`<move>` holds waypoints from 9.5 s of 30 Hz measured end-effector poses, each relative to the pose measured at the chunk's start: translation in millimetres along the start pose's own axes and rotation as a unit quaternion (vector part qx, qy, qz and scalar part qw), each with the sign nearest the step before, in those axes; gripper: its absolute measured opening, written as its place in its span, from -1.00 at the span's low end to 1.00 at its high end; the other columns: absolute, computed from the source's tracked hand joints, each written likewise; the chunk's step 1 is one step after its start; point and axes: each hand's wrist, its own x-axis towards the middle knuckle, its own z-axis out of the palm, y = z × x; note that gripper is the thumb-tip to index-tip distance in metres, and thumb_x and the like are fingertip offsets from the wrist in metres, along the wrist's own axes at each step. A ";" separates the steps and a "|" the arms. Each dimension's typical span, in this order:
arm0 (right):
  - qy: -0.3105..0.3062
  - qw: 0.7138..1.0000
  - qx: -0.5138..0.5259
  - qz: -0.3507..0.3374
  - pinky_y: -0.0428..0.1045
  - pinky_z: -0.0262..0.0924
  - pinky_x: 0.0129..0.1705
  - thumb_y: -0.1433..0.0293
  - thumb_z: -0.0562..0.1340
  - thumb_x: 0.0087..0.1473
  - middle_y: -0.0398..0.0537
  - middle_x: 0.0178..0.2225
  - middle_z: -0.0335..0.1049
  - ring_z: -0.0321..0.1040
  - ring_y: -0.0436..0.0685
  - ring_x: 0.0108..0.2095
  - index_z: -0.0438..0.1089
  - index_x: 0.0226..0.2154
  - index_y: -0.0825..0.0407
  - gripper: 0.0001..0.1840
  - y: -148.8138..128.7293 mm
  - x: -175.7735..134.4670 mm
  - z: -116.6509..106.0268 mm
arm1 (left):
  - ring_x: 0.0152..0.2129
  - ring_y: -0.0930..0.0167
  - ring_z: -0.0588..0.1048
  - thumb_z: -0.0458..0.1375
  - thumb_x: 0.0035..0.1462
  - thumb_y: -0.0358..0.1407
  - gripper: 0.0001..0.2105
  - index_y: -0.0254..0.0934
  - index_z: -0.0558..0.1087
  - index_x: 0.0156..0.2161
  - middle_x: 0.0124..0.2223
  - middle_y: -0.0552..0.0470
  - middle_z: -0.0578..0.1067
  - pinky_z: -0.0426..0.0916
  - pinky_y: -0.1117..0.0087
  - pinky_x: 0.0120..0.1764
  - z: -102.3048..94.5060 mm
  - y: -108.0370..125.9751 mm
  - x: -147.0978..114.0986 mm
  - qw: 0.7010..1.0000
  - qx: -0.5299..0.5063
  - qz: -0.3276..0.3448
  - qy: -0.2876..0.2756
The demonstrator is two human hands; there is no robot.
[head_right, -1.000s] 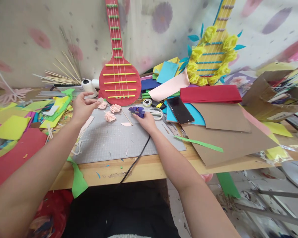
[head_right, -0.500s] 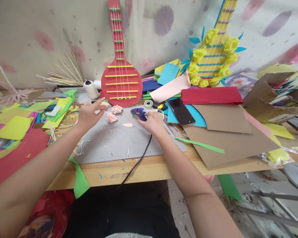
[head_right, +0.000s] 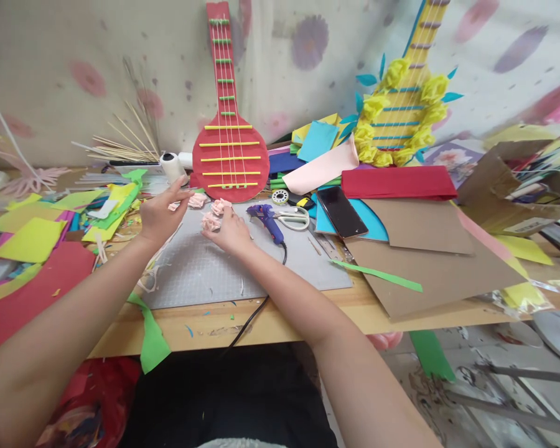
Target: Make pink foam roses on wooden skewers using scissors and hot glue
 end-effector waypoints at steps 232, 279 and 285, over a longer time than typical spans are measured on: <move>-0.046 0.987 0.069 -0.139 -0.11 0.11 -0.44 0.20 0.18 -0.02 -0.07 -0.38 0.42 0.26 -0.04 -0.50 0.37 -0.36 0.06 -0.74 55.7 -33.6 -71.1 | -0.44 0.44 0.49 0.08 0.06 -0.35 -0.80 -0.24 0.42 -0.17 -0.32 0.00 0.54 0.37 0.41 -0.31 51.8 38.7 -67.3 0.991 -0.098 -0.085 -0.019; -0.046 0.980 0.192 0.037 -0.10 0.01 -0.59 0.01 0.17 -0.10 -0.21 -0.72 0.14 0.08 -0.09 -0.70 0.25 -0.60 0.06 -0.56 61.0 -27.7 -54.7 | -0.54 0.50 0.39 0.17 -0.14 -0.32 -0.73 -0.29 0.36 -0.24 -0.45 0.09 0.40 0.35 0.47 -0.48 58.4 20.8 -62.9 0.921 -0.266 -0.282 0.053; -0.044 0.979 0.193 0.043 -0.10 0.00 -0.59 0.00 0.17 -0.11 -0.22 -0.73 0.12 0.08 -0.09 -0.70 0.26 -0.62 0.05 -0.56 60.2 -27.7 -56.0 | -0.45 0.46 0.43 0.16 -0.12 -0.34 -0.74 -0.28 0.38 -0.22 -0.41 0.07 0.44 0.36 0.43 -0.33 57.3 21.2 -64.0 0.948 -0.198 -0.246 0.047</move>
